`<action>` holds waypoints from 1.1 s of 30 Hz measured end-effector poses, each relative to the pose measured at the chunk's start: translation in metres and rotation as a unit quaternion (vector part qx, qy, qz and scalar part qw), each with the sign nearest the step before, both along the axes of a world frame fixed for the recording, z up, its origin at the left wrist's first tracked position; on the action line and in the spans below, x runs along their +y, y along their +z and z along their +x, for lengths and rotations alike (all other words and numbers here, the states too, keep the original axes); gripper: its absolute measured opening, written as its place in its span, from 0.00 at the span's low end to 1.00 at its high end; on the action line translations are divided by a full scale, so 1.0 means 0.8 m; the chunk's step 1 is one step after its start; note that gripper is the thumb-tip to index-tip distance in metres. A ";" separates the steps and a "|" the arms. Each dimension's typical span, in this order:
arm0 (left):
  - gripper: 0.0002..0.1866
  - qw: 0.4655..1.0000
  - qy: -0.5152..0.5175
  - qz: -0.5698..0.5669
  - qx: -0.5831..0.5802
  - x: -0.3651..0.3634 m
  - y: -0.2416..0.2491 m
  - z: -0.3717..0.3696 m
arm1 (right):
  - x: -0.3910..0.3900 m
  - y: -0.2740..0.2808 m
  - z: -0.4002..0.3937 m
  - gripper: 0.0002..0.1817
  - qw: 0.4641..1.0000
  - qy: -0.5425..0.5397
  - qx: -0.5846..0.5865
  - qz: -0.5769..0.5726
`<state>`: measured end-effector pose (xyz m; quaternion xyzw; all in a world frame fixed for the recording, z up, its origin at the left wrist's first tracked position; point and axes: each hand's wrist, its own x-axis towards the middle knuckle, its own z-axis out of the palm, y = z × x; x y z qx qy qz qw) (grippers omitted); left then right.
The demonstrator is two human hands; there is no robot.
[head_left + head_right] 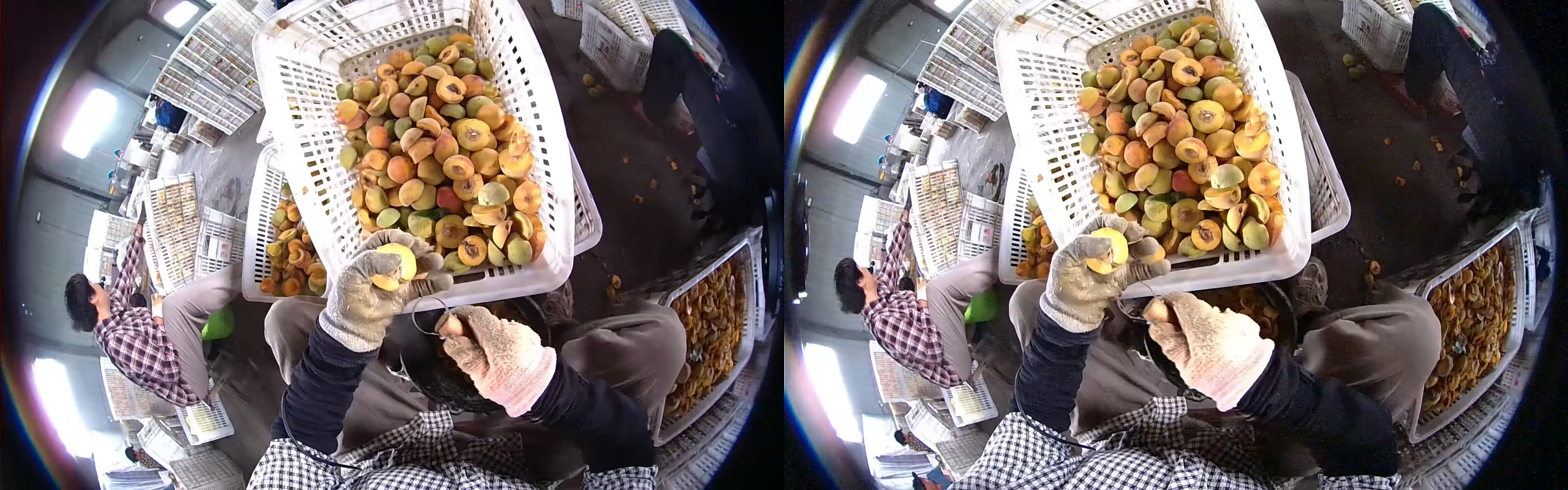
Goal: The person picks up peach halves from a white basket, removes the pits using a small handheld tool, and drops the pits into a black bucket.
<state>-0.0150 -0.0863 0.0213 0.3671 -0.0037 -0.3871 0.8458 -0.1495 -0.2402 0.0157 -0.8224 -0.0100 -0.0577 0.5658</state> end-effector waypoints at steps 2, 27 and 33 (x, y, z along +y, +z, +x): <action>0.13 0.999 -0.017 -0.033 0.039 0.000 0.005 -0.006 | 0.014 0.012 0.016 0.12 0.998 -0.028 -0.016 -0.058; 0.22 0.977 0.174 0.119 0.024 0.049 -0.004 -0.012 | 0.087 0.004 0.072 0.18 0.975 0.074 0.075 -0.198; 0.19 0.976 0.145 0.158 -0.026 0.048 -0.011 -0.008 | 0.088 0.013 0.070 0.21 0.967 0.085 0.167 -0.172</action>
